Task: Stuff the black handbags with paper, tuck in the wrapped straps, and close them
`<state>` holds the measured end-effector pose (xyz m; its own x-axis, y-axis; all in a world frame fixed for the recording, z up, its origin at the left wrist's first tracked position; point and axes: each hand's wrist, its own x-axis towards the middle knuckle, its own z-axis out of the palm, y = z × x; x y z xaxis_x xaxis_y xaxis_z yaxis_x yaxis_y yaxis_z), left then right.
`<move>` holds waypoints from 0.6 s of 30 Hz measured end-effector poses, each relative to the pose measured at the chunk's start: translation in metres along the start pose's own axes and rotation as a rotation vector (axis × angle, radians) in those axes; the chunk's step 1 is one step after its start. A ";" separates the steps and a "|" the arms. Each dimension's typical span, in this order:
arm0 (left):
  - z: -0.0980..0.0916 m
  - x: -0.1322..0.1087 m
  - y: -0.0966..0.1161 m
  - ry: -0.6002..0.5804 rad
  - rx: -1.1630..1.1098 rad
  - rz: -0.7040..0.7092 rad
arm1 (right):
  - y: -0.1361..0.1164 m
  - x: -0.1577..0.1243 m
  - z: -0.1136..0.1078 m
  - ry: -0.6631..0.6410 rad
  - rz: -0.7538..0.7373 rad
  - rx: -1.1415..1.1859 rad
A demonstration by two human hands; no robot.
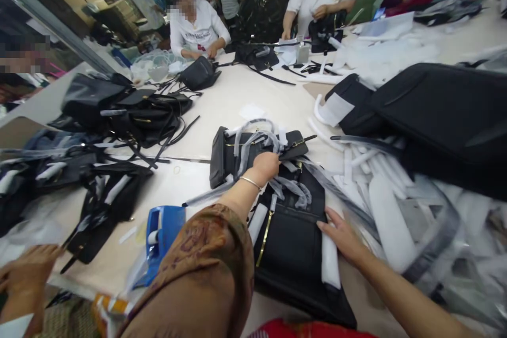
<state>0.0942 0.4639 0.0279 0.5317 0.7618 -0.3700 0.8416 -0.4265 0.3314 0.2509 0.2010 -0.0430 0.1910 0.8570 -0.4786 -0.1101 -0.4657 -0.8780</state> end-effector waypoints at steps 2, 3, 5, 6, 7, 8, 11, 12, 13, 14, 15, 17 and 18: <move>0.002 -0.024 0.003 0.052 -0.039 0.037 | 0.004 -0.002 -0.001 -0.020 -0.002 0.086; 0.002 -0.039 0.000 0.082 -0.060 0.036 | 0.006 -0.004 -0.002 -0.018 -0.004 0.130; 0.002 -0.076 -0.013 0.124 -0.095 -0.005 | 0.011 -0.009 -0.003 0.016 0.007 0.219; 0.004 -0.096 -0.020 0.131 -0.111 -0.039 | 0.013 -0.013 -0.004 0.036 0.022 0.268; 0.008 -0.118 -0.028 0.130 -0.127 -0.072 | 0.016 -0.018 -0.004 0.048 0.042 0.315; 0.014 -0.139 -0.034 0.125 -0.148 -0.100 | 0.019 -0.023 -0.004 0.048 0.061 0.352; 0.039 -0.195 -0.043 0.097 -0.230 -0.170 | 0.023 -0.045 0.002 0.015 0.040 0.385; 0.048 -0.210 -0.041 0.087 -0.259 -0.183 | 0.023 -0.054 0.005 -0.006 0.007 0.379; 0.056 -0.223 -0.038 0.072 -0.309 -0.188 | 0.022 -0.063 0.007 -0.030 -0.028 0.372; 0.062 -0.236 -0.032 0.044 -0.386 -0.186 | 0.020 -0.072 0.009 -0.054 -0.060 0.367; 0.066 -0.248 -0.024 0.005 -0.479 -0.176 | 0.017 -0.082 0.009 -0.076 -0.083 0.363; 0.072 -0.277 -0.006 -0.060 -0.649 -0.150 | 0.013 -0.105 0.006 -0.106 -0.101 0.351; 0.075 -0.293 0.005 -0.076 -0.705 -0.142 | 0.012 -0.118 0.002 -0.110 -0.099 0.342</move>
<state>-0.0507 0.2022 0.0731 0.4483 0.7397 -0.5019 0.6557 0.1094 0.7470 0.2253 0.0947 0.0025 0.1131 0.9216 -0.3714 -0.4192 -0.2946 -0.8587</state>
